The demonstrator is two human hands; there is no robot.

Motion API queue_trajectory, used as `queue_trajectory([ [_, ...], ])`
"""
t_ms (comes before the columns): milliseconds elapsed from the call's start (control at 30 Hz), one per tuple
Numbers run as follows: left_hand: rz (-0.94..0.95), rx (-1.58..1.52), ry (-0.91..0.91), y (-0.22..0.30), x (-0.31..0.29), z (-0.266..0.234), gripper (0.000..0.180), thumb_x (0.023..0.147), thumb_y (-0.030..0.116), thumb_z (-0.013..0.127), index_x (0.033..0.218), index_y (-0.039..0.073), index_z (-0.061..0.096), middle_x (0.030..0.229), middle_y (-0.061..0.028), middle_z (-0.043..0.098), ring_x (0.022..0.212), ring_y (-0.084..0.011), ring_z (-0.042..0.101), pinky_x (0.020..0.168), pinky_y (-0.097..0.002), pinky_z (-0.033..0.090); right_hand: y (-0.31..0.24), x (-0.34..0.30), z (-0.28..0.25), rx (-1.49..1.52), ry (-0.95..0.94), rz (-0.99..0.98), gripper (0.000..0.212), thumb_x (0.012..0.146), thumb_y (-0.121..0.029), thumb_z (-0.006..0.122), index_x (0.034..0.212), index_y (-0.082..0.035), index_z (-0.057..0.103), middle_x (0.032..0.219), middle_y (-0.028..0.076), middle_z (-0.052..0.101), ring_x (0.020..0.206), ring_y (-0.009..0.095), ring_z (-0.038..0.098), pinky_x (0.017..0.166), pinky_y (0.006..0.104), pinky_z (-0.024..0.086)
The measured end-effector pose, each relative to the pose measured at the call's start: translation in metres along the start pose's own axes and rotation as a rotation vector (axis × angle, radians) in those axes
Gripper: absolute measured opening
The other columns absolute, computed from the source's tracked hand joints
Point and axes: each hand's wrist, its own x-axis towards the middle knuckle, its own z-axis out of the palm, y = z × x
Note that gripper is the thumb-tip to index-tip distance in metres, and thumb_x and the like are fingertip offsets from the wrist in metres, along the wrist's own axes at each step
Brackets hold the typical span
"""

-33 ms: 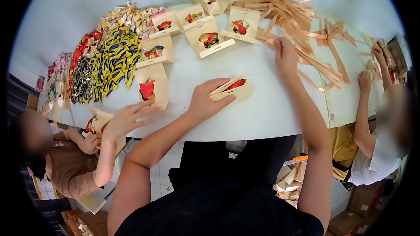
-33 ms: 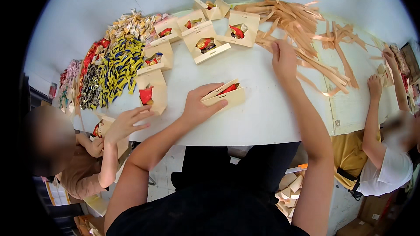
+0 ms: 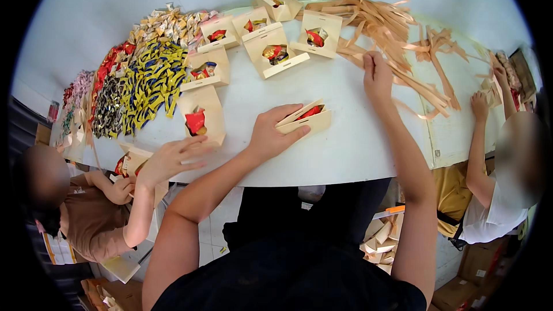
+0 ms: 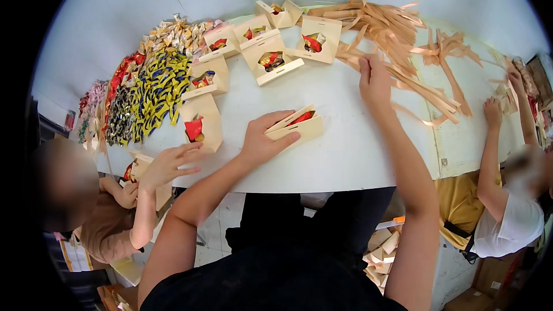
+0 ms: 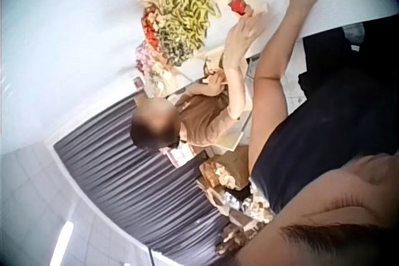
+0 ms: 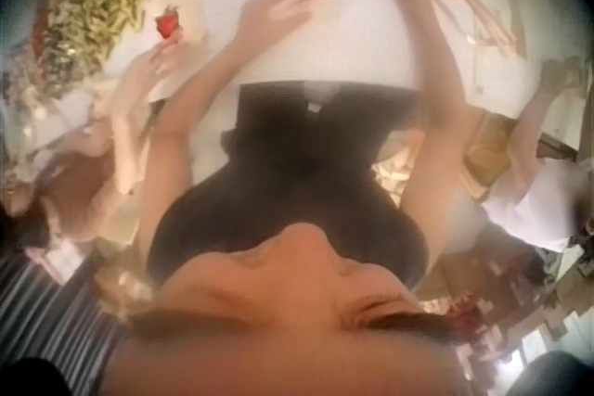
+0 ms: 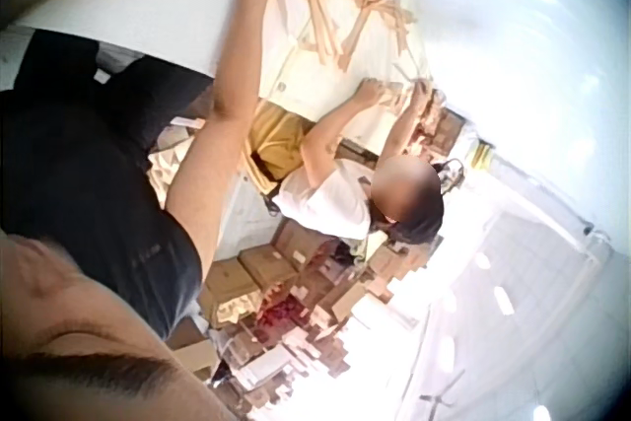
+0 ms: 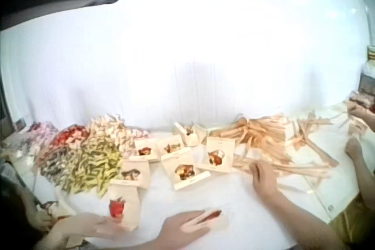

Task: The person repeatedly picks up small open cardboard boxes containing wrapped candies, threads a ribbon through the box's slots, and ties a bow to close each box. Finished boxes are placed on the table while the person continues the same process with new boxes.

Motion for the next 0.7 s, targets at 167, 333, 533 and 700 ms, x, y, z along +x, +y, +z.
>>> queue_trajectory([
  [167,0.039,-0.062,0.011,-0.005,-0.004,-0.001,0.054,0.086,0.024,0.094,0.131,-0.001,0.076,0.122,-0.0155,0.080,0.106,-0.0259,0.079,0.096,-0.0369,0.061,-0.100,-0.022,-0.032,0.380,-0.488,0.032,0.014,0.101,-0.017,0.080,0.104,-0.005,0.074,0.085,0.000,0.061,0.073,0.012,0.048,0.068,0.0303,0.044],
  [333,-0.028,-0.225,-0.055,-0.009,-0.008,0.003,0.074,0.083,0.027,0.097,0.137,0.002,0.053,0.124,-0.0167,0.072,0.114,-0.0285,0.075,0.100,-0.0386,0.059,-0.162,-0.005,-0.011,0.233,-0.909,-0.294,0.013,0.089,-0.024,0.086,0.094,-0.012,0.083,0.091,0.004,0.074,0.077,0.023,0.070,0.069,0.0361,0.053],
  [533,-0.102,-0.294,-0.059,-0.014,-0.008,0.001,0.092,0.082,0.027,0.100,0.142,0.006,0.034,0.132,-0.0183,0.064,0.125,-0.0278,0.068,0.110,-0.0425,0.054,-0.176,0.012,0.023,0.061,-1.076,-0.425,0.009,0.088,-0.021,0.081,0.090,-0.012,0.083,0.085,0.003,0.076,0.077,0.026,0.072,0.068,0.0403,0.055],
  [700,-0.031,-0.288,-0.023,-0.010,-0.007,-0.002,0.099,0.079,0.027,0.100,0.147,0.007,0.031,0.128,-0.0195,0.066,0.122,-0.0317,0.070,0.105,-0.0439,0.057,-0.174,0.007,0.029,0.073,-1.032,-0.366,0.007,0.087,-0.017,0.082,0.091,-0.011,0.083,0.085,0.004,0.077,0.072,0.027,0.071,0.063,0.0382,0.053],
])
